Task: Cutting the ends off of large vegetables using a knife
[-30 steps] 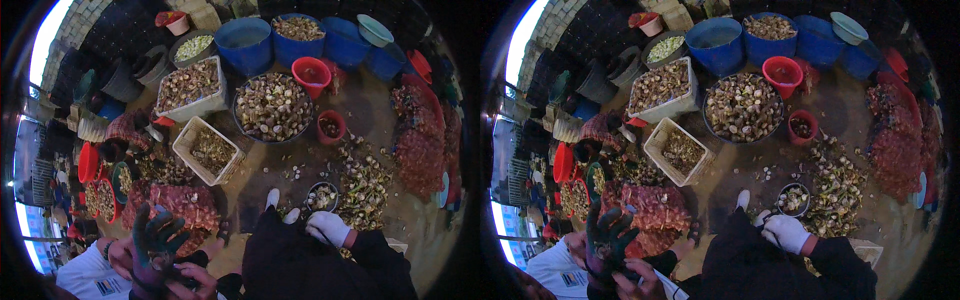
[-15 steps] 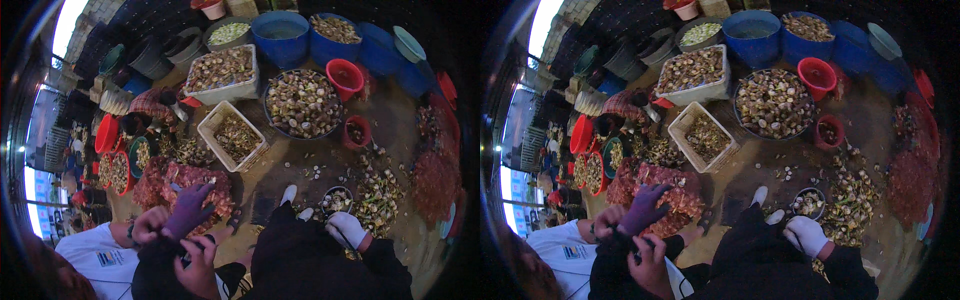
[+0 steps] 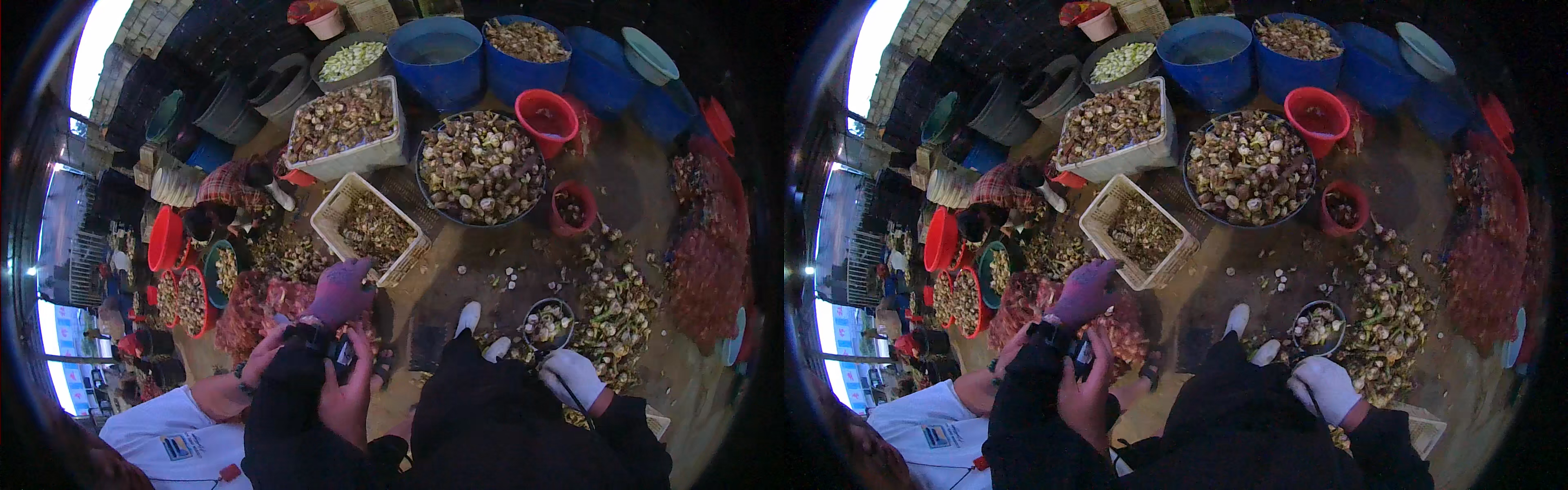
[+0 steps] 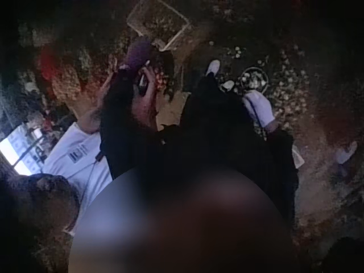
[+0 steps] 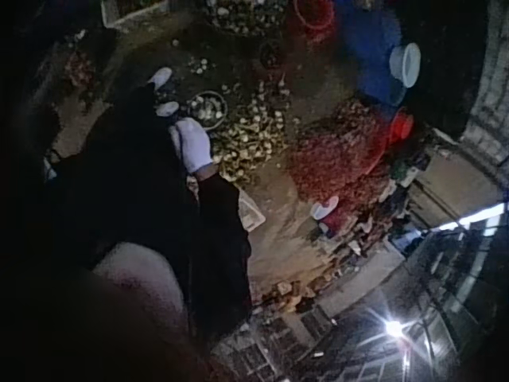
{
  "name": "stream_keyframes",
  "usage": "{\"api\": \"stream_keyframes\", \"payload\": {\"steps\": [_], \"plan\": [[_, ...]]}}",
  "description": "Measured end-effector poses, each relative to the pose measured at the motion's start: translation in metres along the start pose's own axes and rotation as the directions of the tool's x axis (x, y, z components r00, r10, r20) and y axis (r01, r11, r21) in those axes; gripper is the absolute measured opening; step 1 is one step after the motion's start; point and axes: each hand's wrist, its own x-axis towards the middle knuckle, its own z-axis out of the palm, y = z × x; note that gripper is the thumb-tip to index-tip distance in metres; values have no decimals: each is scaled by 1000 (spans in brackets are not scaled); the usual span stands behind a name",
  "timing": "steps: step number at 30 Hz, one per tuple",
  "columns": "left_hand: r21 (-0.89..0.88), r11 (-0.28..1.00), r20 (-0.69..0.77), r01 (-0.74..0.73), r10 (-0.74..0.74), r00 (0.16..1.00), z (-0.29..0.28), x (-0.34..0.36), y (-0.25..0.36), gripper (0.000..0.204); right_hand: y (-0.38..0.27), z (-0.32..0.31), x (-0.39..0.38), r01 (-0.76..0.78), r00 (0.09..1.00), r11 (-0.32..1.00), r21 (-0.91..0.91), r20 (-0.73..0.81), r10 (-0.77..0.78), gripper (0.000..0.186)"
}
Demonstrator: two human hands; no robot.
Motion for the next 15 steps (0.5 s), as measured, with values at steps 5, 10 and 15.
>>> {"api": "stream_keyframes", "payload": {"steps": [5, 10, 15], "plan": [[31, 999, -24, 44, -43, 999, -5, 24, -36, 64, 4, -7, -16, -66, 997, 997, 28, -31, 67, 14], [665, 747, 135, -14, -101, 986, 23, 1, -38, 61, -1, 6, -3, 40, 999, 999, 37, -8, -40, 14], [728, 685, 110, 3, -121, 986, 31, 11, -47, 61, -2, 10, -7, 23, 1000, 1000, 17, -2, -23, 15]]}}
